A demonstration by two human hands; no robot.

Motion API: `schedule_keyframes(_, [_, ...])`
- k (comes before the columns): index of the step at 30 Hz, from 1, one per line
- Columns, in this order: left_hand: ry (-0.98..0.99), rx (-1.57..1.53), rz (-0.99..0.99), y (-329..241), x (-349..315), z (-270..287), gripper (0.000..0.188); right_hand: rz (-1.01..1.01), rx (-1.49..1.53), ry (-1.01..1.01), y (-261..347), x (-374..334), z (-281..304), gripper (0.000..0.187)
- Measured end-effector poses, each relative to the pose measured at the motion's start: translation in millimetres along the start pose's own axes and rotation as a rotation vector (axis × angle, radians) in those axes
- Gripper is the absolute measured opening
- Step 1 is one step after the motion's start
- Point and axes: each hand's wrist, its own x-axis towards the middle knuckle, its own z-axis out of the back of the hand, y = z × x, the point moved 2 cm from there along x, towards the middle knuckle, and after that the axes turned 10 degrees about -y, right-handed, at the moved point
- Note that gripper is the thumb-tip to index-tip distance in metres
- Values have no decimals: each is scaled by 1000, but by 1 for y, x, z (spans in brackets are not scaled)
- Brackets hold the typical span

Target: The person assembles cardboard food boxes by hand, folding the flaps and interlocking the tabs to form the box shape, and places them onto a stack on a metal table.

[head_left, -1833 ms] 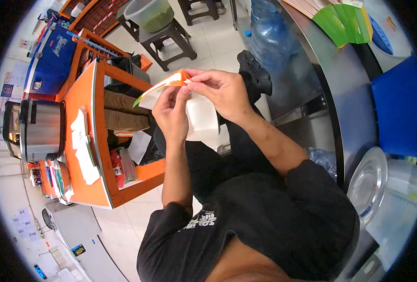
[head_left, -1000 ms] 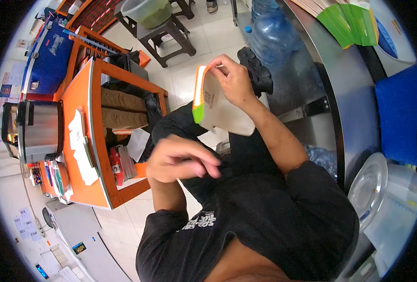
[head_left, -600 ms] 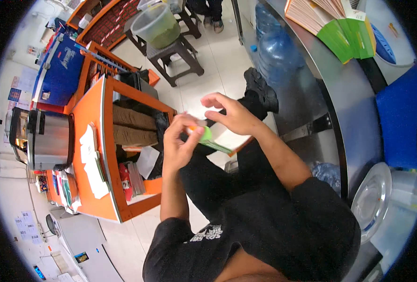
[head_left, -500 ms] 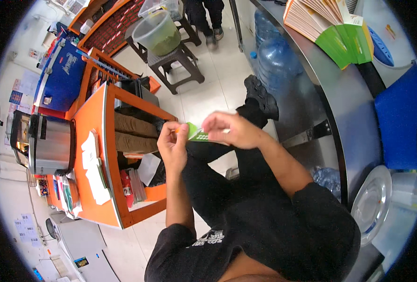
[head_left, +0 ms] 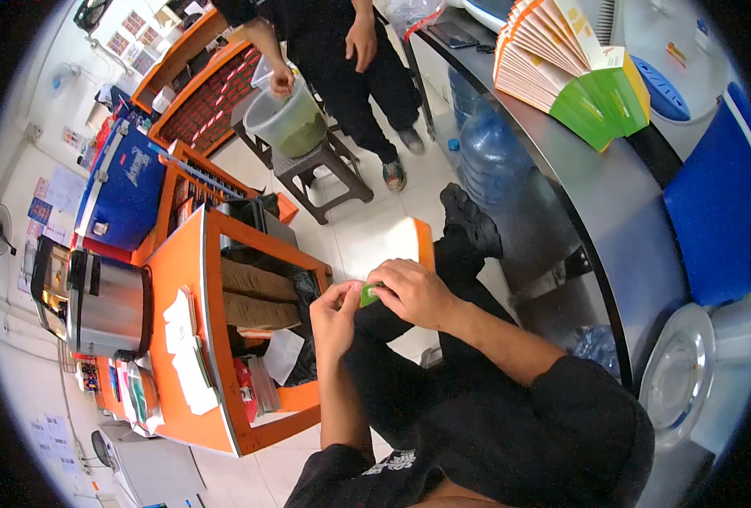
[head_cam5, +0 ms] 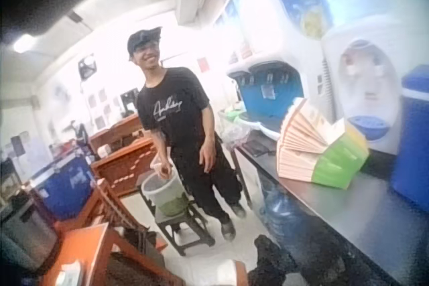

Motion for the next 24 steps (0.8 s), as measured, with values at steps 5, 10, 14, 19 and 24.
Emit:
schedule_keyframes(5, [-23,-110,12,5,-3,8,21,-10,160,96,2,-1,1,18])
schedule_keyframes(10, [-31,16,-74,1,-6,2,20,-120,242,167,0,-10,-2,14])
schedule_keyframes(14, [-46,-38,-124,-4,-8,7,17,45,151,78,0,-12,-5,14])
schedule_keyframes(19, [-110,-47,-91,-2,-4,16,17,-122,312,196,2,-8,-4,12])
schedule_keyframes(24, [-73,-175,19,-10,-10,16,17,-32,212,-19,9,-7,-7,9])
